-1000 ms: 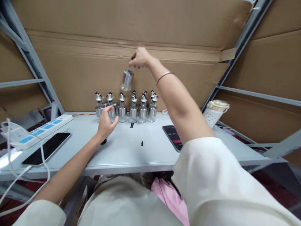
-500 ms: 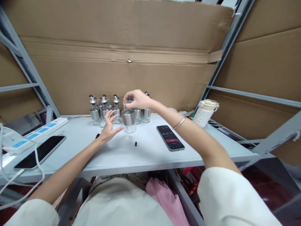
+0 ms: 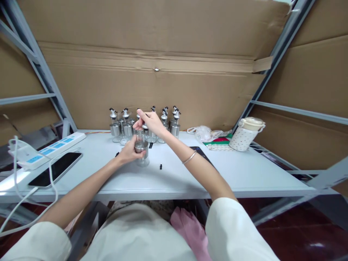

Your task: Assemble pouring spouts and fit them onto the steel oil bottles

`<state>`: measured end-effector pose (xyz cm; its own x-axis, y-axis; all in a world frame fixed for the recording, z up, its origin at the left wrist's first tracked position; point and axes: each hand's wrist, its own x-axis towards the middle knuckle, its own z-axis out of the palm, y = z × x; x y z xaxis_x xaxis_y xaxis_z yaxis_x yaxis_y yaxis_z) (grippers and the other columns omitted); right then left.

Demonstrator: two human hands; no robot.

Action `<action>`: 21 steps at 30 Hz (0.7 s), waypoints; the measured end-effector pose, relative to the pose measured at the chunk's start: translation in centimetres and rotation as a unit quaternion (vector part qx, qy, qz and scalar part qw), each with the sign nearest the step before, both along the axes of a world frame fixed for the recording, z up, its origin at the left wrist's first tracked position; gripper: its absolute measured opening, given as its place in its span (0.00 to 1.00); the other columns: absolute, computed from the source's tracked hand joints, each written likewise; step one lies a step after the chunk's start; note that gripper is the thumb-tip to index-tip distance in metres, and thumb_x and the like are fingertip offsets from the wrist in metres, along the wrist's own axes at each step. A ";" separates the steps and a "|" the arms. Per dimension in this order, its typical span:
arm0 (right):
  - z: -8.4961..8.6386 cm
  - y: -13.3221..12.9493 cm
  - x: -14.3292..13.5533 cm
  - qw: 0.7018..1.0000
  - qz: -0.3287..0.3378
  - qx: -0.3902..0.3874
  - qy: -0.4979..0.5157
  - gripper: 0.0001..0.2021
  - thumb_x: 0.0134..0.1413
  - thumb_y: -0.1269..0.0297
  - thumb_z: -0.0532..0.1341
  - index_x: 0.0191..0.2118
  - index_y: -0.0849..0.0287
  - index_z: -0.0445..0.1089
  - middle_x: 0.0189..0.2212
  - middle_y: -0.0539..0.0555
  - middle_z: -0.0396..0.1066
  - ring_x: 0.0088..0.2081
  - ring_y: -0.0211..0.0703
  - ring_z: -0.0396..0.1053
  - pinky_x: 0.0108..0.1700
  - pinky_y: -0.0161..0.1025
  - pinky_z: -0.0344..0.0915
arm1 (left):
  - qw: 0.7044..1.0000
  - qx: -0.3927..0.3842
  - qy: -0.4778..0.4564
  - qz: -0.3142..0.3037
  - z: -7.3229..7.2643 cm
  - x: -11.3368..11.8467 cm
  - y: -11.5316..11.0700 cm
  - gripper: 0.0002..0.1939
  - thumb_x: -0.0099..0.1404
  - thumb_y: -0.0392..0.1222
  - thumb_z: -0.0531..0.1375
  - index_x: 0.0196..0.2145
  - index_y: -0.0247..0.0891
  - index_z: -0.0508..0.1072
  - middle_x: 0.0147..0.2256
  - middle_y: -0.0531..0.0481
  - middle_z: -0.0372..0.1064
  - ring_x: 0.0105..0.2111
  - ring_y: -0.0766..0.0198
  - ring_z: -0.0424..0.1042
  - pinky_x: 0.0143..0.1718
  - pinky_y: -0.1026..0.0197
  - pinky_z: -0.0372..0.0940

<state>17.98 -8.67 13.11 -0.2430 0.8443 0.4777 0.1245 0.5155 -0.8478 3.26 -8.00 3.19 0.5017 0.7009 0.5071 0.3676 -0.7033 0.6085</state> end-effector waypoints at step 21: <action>-1.6 -0.9 -2.6 0.993 -0.036 -0.087 -0.065 0.26 0.60 0.49 0.41 0.15 0.57 0.51 0.19 0.57 0.72 0.30 0.42 0.72 0.36 0.35 0.65 | 0.999 0.022 0.023 0.017 -0.7 0.1 0.5 0.24 0.49 0.45 0.61 0.43 0.36 0.61 0.39 0.47 0.68 0.36 0.59 0.70 0.40 0.58 0.65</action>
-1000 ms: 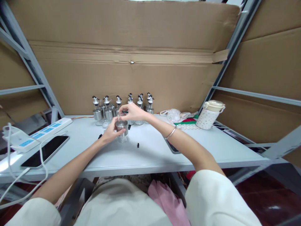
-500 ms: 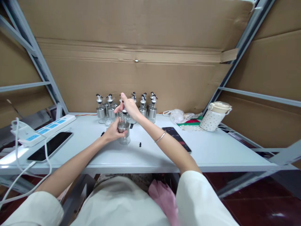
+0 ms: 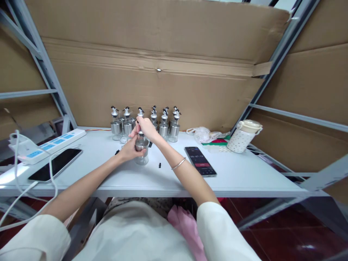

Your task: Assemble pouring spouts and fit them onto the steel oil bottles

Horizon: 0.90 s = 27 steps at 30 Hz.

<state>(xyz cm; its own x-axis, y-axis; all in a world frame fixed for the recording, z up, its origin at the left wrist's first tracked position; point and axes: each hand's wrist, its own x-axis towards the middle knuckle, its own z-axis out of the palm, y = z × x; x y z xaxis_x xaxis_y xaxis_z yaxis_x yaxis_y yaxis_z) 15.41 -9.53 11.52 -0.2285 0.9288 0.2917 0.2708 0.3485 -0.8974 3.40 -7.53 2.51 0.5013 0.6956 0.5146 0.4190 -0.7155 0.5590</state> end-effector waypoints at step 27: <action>-6.7 4.5 1.7 0.778 -0.176 0.309 -0.518 0.26 0.54 0.79 0.50 0.58 0.58 0.60 0.68 0.58 0.33 0.63 0.58 0.51 0.47 0.52 0.69 | 0.940 0.107 0.184 0.267 1.2 -7.7 5.8 0.15 0.62 0.33 0.48 0.42 0.36 0.70 0.41 0.41 0.68 0.45 0.52 0.65 0.48 0.50 0.61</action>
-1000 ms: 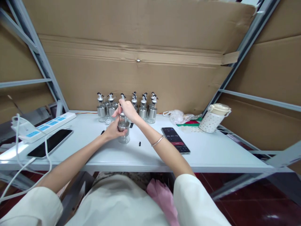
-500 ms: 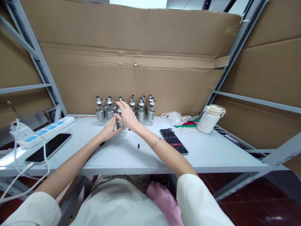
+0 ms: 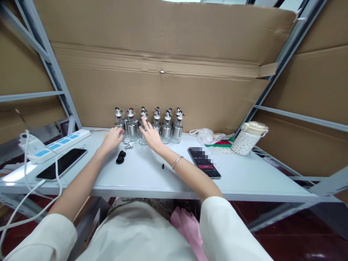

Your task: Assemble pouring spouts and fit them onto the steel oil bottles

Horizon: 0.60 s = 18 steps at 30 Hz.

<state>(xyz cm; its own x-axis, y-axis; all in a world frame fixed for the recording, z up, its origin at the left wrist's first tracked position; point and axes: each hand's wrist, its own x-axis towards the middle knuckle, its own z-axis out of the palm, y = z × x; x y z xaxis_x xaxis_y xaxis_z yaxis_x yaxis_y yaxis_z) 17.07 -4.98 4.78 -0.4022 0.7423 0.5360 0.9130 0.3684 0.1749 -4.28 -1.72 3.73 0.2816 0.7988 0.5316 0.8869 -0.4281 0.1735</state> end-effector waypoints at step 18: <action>-1.2 -2.4 2.3 0.944 0.209 -0.075 0.245 0.11 0.54 0.63 0.60 0.42 0.60 0.71 0.39 0.58 0.73 0.41 0.46 0.69 0.44 0.44 0.66 | 0.966 -0.102 -0.072 -0.225 -0.5 3.1 -1.2 0.07 0.58 0.42 0.61 0.32 0.36 0.73 0.31 0.50 0.73 0.32 0.63 0.71 0.38 0.63 0.63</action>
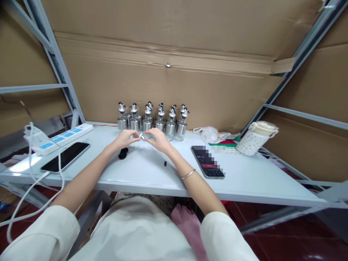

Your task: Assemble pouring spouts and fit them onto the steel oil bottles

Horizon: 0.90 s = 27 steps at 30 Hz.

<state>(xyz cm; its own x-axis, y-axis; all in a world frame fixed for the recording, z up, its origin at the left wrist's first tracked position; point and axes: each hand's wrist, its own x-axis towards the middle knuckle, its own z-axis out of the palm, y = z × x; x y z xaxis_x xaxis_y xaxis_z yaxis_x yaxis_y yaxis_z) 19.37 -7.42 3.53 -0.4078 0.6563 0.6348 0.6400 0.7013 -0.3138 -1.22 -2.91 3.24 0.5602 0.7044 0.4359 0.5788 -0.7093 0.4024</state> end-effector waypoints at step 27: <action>1.0 -0.2 7.6 0.780 0.162 -0.591 -0.131 0.20 0.28 0.61 0.73 0.32 0.65 0.72 0.18 0.42 0.61 0.22 0.28 0.56 0.26 0.30 0.52 | 0.970 0.203 0.095 -0.098 -0.6 3.0 -2.9 0.07 0.68 0.37 0.49 0.36 0.36 0.66 0.34 0.48 0.71 0.34 0.64 0.69 0.37 0.62 0.59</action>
<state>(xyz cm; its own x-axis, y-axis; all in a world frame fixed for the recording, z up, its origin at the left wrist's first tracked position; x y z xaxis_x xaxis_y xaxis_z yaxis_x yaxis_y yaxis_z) 27.01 -7.59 4.55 -0.6875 0.5556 -0.4676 0.6402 0.1598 -0.7514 1.73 -5.82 2.68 0.7633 0.3692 0.5302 0.4542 -0.8903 -0.0339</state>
